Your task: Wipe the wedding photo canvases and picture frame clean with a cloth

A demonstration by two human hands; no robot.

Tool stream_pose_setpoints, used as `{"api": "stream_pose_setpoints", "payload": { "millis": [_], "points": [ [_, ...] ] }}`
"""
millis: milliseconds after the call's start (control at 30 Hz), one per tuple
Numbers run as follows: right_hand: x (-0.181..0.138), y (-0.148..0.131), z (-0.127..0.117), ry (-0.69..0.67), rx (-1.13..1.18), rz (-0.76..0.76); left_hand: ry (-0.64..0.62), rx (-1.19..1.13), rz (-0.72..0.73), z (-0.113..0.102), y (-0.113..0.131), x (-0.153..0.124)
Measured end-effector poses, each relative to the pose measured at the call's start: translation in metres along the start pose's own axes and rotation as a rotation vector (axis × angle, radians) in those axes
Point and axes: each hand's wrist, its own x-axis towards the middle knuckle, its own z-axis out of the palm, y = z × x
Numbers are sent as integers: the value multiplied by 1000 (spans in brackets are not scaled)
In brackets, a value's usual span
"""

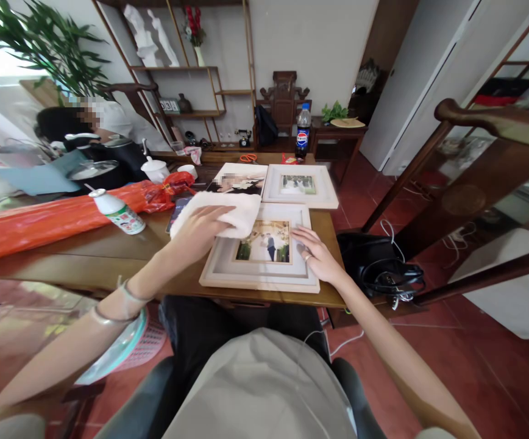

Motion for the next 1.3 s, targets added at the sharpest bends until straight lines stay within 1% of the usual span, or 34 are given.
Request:
{"api": "stream_pose_setpoints", "payload": {
  "millis": [67, 133, 200, 233, 333, 400, 433, 533, 600, 633, 700, 767, 867, 933, 967, 1033, 1133, 1233, 1300],
  "points": [
    [0, 0, 0, 2, -3, 0, 11, -57, 33, 24, -18, 17],
    [-1, 0, 1, 3, -2, 11, -30, -127, 68, 44, -28, 25],
    [-1, 0, 1, 1, -1, 20, -65, -166, 85, 54, -29, 25],
    [-1, -1, 2, 0, 0, 22, -77, -171, 89, 55, -26, 21],
    [-1, -3, 2, 9, -7, 37, -139, -141, 101, 42, -2, -2],
    [-1, -3, 2, 16, -14, 59, -184, -94, 111, 28, 23, -25],
    [-2, -3, 3, 18, -18, 68, -186, -75, 116, 22, 38, -37],
    [-2, -1, 3, 14, -24, 67, -122, -34, 105, 12, 73, -67],
    [-3, 1, 3, 4, -27, 50, -83, -20, 92, 14, 81, -73],
    [-3, 2, 3, -3, -30, 43, -78, -19, 87, 17, 79, -71],
    [-3, 3, 2, -20, -39, 33, -86, -23, 71, 26, 65, -58],
    [-3, 3, 2, -35, -46, 23, -80, -26, 52, 36, 43, -37],
    [-3, 1, 1, -42, -52, 14, -20, -33, 2, 51, 13, -2],
    [-3, 1, 1, -37, -55, 22, -1, -45, -20, 56, 4, 14],
    [-3, 1, 1, -35, -55, 27, -8, -49, -23, 56, 5, 17],
    [-3, 1, 1, -35, -49, 36, -62, -54, 0, 52, 16, 13],
    [-3, 1, 1, -30, -38, 40, -163, -68, 70, 35, 51, -15],
    [-3, 0, 0, -26, -34, 41, -139, -121, 160, 17, 88, -44],
    [-3, 0, 0, -33, -30, 40, -123, -150, 191, 12, 103, -51]
  ]
}}
